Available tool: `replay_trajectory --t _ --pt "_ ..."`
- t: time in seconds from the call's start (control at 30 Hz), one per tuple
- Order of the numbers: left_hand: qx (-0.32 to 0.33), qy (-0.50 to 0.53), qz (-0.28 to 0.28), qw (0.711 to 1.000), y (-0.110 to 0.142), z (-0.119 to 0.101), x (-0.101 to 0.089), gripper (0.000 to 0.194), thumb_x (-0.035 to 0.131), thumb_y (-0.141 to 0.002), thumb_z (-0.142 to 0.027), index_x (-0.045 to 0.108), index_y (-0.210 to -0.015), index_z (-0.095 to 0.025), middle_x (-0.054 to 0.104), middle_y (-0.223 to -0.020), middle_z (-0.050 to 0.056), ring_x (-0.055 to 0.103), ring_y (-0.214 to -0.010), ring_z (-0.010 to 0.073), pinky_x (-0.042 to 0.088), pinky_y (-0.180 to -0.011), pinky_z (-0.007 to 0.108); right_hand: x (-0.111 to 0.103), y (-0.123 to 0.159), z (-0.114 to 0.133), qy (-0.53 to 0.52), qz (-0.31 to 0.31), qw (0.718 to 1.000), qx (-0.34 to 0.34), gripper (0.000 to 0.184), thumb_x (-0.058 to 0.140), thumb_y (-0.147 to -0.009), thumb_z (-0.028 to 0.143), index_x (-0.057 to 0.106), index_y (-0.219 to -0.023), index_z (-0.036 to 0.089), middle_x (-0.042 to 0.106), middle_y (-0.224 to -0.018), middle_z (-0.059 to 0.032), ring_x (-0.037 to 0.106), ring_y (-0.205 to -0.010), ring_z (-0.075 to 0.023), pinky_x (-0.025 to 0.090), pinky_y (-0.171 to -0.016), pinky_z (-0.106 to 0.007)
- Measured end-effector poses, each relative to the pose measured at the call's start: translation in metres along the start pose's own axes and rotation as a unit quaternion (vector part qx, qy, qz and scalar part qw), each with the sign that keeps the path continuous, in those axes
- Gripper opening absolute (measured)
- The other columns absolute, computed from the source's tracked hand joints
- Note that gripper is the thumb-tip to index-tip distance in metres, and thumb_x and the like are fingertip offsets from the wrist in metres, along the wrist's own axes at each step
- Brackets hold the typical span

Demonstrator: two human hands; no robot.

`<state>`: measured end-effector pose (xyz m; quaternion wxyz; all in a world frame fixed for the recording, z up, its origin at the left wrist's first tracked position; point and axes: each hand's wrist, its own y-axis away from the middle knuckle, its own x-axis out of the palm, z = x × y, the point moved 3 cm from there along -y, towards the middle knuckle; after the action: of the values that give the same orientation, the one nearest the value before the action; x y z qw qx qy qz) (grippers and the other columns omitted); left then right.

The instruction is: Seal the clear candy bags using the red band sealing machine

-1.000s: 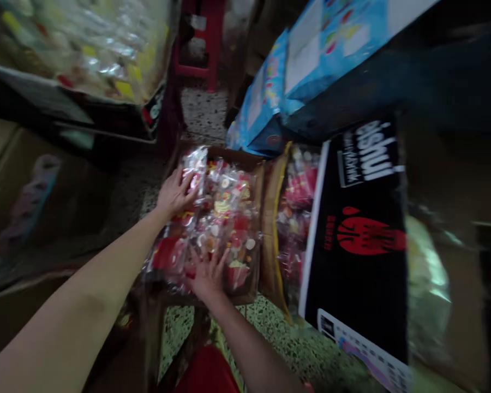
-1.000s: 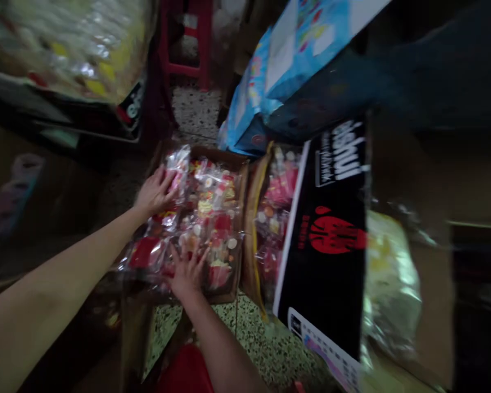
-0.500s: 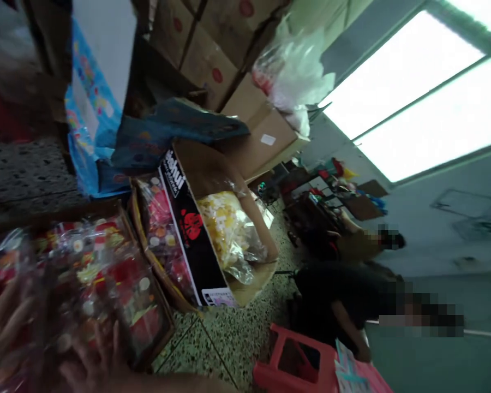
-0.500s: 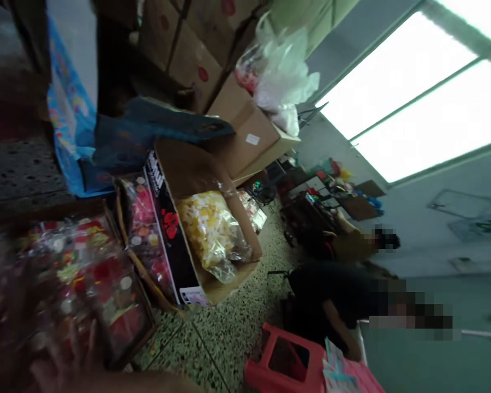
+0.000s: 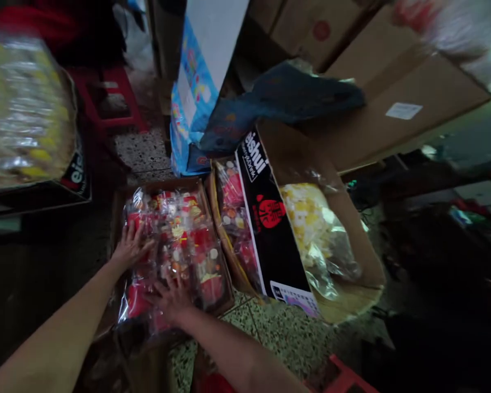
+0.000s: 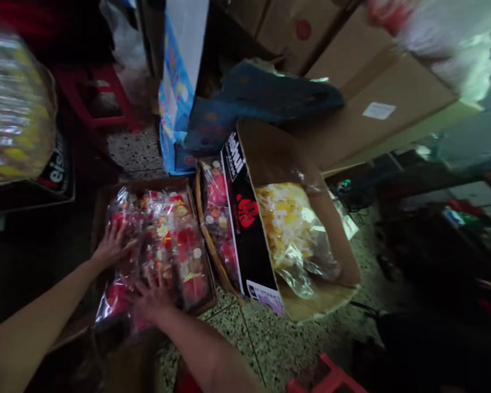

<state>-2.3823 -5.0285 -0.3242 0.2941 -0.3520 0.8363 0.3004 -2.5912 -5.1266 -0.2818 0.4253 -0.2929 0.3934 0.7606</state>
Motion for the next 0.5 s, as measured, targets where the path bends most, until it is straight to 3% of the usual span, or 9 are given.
replay_trajectory --t 0.1,0.2,0.27,0.33,0.5 --pt "0.003 -0.041 0.022 0.999 -0.001 0.021 0.013 0.049 0.058 -0.076 -0.037 0.063 -0.122 -0.018 0.031 -0.153 0.017 0.004 -0.147 0.0363 0.016 -0.115 0.056 0.007 -0.002 0.001 0.011 0.008 1.0 -0.007 0.046 0.038 -0.1 0.038 0.032 -0.145 0.04 0.017 -0.16 0.0023 0.01 -0.147 -0.0312 0.02 -0.113 -0.064" --pt "-0.027 -0.066 -0.028 0.997 0.007 0.024 0.017 0.076 0.048 -0.084 -0.051 0.031 -0.149 -0.015 0.013 -0.159 0.018 0.003 -0.147 0.0367 0.019 -0.114 0.057 0.003 0.001 0.003 0.032 0.012 0.999 -0.01 0.046 0.037 -0.1 0.038 0.034 -0.145 0.036 0.012 -0.161 0.0004 0.007 -0.147 -0.033 0.018 -0.114 -0.064" --pt "-0.038 -0.085 -0.071 0.993 0.018 0.018 0.017 0.082 0.043 -0.086 -0.057 0.018 -0.153 -0.016 0.005 -0.16 0.016 0.002 -0.147 0.0359 0.015 -0.114 0.059 -0.003 0.003 0.003 0.031 0.028 0.999 -0.006 0.048 0.041 -0.098 0.037 0.035 -0.146 0.035 0.012 -0.161 -0.0008 0.006 -0.147 -0.034 0.018 -0.113 -0.064" --pt "-0.051 -0.099 -0.101 0.989 0.031 0.01 0.016 0.083 0.04 -0.087 -0.06 0.013 -0.154 -0.017 0.005 -0.16 0.015 0.003 -0.147 0.0345 0.014 -0.115 0.06 -0.01 0.005 0.005 0.008 0.038 0.999 0.001 0.05 0.046 -0.096 0.036 0.037 -0.145 0.036 0.013 -0.161 -0.0007 0.004 -0.147 -0.0345 0.017 -0.114 -0.063" --pt "-0.082 -0.092 -0.12 0.985 0.053 0.002 0.018 0.079 0.036 -0.092 -0.057 0.014 -0.153 -0.014 0.006 -0.16 0.016 0.004 -0.148 0.0321 0.018 -0.115 0.059 -0.017 -0.001 0.022 -0.052 -0.035 0.997 0.043 0.053 0.054 -0.091 0.033 0.043 -0.142 0.037 0.009 -0.161 0.0029 -0.004 -0.147 -0.0362 0.009 -0.117 -0.059"
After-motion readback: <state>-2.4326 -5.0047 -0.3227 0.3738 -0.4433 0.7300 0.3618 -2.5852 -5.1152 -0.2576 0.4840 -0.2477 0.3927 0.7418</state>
